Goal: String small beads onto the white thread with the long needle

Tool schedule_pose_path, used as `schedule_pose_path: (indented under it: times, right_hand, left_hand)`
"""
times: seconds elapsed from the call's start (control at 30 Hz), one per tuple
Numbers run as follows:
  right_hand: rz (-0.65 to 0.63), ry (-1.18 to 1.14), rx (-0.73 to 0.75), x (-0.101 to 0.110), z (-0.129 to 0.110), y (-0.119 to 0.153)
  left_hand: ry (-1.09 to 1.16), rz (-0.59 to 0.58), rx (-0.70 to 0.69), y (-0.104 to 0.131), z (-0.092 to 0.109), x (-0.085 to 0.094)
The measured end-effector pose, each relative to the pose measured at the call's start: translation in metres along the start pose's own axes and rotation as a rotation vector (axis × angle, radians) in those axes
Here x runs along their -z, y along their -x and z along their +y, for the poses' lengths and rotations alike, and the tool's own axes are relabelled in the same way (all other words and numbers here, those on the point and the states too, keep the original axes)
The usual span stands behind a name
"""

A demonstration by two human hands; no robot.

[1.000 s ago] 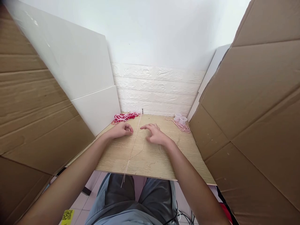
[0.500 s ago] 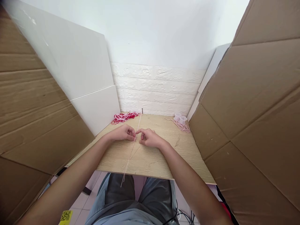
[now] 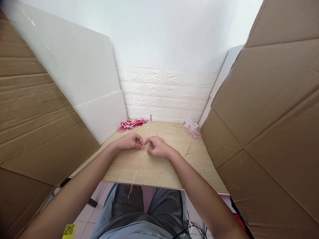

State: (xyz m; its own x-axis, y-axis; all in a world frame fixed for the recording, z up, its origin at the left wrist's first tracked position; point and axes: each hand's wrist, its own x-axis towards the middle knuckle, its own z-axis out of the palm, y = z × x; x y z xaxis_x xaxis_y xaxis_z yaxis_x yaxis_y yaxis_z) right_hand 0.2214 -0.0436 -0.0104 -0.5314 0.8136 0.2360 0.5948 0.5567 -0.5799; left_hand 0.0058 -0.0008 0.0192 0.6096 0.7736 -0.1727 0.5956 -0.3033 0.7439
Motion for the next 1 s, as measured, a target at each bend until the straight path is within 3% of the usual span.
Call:
schedule_pose_path:
  times: [0.2,0.57,1.0]
  right_hand:
    - [-0.05,0.063,-0.031,-0.001,-0.002,0.0]
    - [0.073,0.121,-0.054,-0.01,-0.002,-0.006]
    - [0.05,0.123,-0.058,-0.009,-0.002,-0.006]
  left_hand:
    - [0.043,-0.036,-0.065,-0.003,-0.003,0.0]
    - [0.045,-0.096,-0.081,-0.003,-0.002,0.0]
    - [-0.11,-0.03,-0.099,0.003,0.003,0.0]
